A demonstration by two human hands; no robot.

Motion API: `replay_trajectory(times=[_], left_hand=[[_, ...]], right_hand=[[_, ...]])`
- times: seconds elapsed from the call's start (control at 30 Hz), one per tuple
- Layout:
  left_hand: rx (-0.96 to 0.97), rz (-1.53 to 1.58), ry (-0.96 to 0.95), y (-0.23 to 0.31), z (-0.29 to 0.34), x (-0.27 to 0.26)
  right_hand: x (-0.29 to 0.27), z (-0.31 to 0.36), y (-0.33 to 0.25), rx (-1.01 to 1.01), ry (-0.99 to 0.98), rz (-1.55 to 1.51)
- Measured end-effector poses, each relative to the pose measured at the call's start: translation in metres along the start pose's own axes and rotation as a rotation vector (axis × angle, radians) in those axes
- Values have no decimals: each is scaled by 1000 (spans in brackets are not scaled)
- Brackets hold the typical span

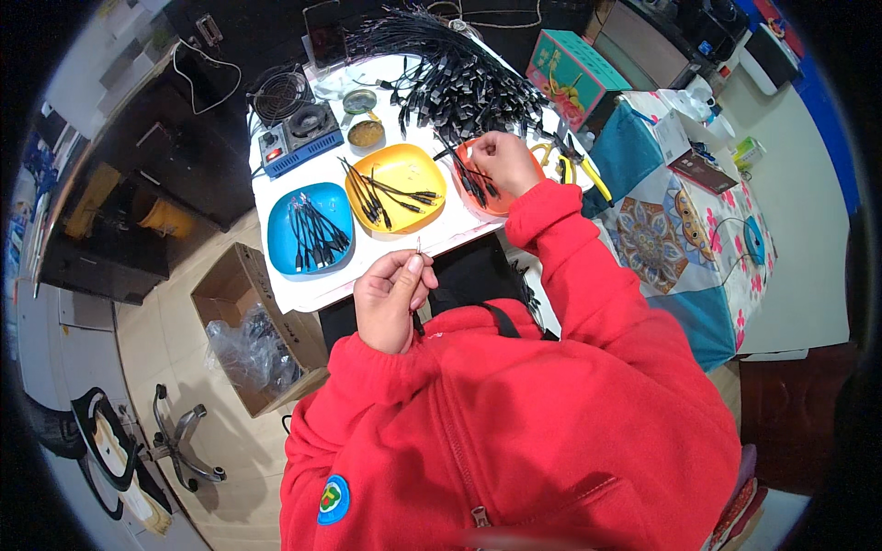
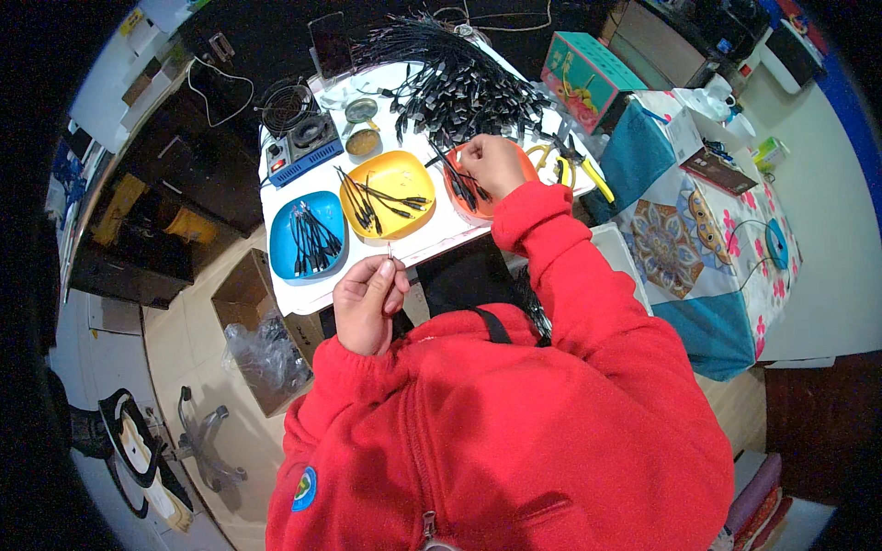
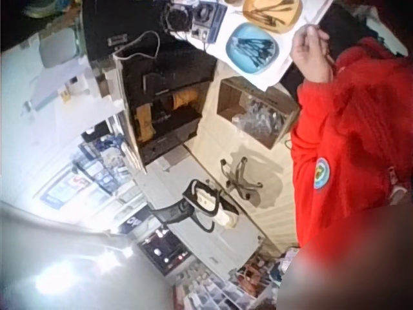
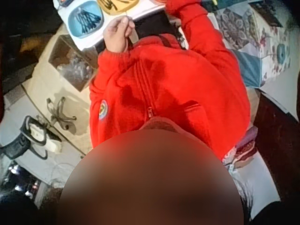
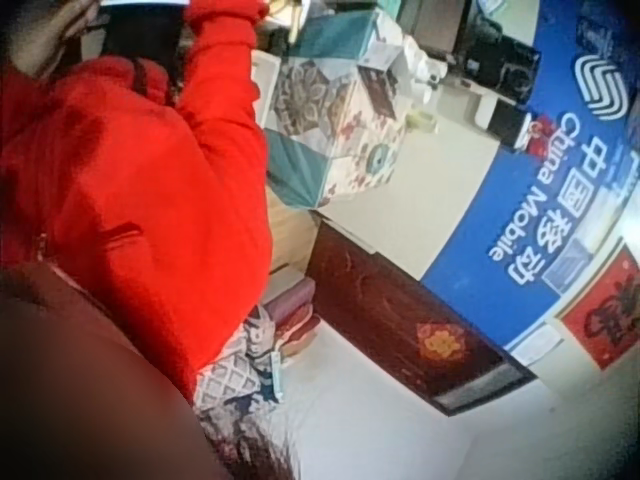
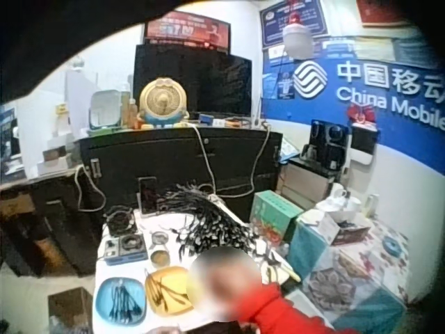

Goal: The person repeatedly picks black cables from a pile, wipes the connector ends with a white cloth, and places them into colored trays. The person also uses a small tool to adjust the connector tips before placing them in the trays.

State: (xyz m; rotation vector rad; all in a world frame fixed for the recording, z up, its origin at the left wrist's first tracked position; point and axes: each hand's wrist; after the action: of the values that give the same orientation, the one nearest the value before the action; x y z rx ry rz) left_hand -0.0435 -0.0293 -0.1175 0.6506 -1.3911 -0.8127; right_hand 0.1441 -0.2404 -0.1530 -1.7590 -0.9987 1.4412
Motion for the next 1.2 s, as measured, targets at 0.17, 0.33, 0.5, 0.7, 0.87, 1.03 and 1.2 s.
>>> replay_trajectory(times=[0.17,0.33,0.5,0.7,0.87,1.03,1.2], left_hand=[[134,3,76,7,0,12],[245,104,98,15,-4,30],[312,76,85,12,4,41],[381,-11,33,12,11,39],[371,-138,45,11,17,37],[375,-215,-7,11,19,37],[334,-142,-7,11,18,35]], right_hand=[[-25,32,-49,-402,214,179],[-22,118,-97,-169,-261,-453],[-3,157,-111,-136,-290,-550],[-7,162,-113,-260,-239,-338],[-25,155,-122,-311,-109,-293],[-21,149,-127,-324,-147,-383],[-18,149,-124,-228,-294,-539]])
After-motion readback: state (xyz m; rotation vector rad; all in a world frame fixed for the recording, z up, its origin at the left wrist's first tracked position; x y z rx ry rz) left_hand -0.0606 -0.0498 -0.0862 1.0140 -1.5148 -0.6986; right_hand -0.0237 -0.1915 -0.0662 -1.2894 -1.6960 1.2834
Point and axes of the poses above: each hand's wrist, its own z-axis away from the middle knuckle, its own x-axis out of the palm, y = z × x, and after that the axes turned 3 degrees about z, right-handed
